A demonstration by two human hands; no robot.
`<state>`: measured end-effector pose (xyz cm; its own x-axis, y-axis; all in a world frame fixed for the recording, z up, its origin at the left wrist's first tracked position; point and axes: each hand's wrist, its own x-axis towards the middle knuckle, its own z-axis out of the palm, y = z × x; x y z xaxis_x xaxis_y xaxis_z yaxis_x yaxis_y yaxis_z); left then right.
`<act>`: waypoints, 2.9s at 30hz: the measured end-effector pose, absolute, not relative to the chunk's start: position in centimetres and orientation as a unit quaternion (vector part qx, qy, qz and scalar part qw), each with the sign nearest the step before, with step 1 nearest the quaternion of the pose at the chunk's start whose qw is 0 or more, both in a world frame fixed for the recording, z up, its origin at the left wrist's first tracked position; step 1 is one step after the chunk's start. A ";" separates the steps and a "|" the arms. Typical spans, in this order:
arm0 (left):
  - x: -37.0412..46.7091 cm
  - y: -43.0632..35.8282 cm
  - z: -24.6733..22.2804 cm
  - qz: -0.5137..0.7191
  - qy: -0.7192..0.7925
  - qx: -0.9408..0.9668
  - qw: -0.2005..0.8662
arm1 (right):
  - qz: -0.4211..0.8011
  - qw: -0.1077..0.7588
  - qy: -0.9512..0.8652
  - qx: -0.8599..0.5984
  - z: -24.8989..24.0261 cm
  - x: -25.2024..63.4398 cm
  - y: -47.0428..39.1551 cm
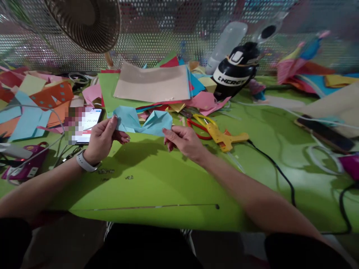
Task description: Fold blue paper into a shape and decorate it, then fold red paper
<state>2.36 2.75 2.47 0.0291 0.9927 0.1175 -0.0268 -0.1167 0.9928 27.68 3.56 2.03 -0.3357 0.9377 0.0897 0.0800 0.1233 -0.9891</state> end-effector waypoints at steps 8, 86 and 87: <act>2.0 3.4 1.4 0.527 0.418 0.548 0.498 | 0.462 0.490 -0.612 -0.415 1.6 27.6 4.6; 1.0 5.3 1.6 0.548 0.333 0.497 0.584 | 0.588 0.358 -0.631 -0.357 3.0 28.1 4.3; 1.0 5.3 1.5 0.557 0.337 0.486 0.583 | 0.589 0.399 -0.602 -0.363 2.8 27.8 4.4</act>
<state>1.04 5.28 1.50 0.1526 0.9771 0.1482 -0.3206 -0.0929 0.9427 27.82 4.38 2.78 -0.4179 0.9069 0.0537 -0.0333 0.0438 -0.9985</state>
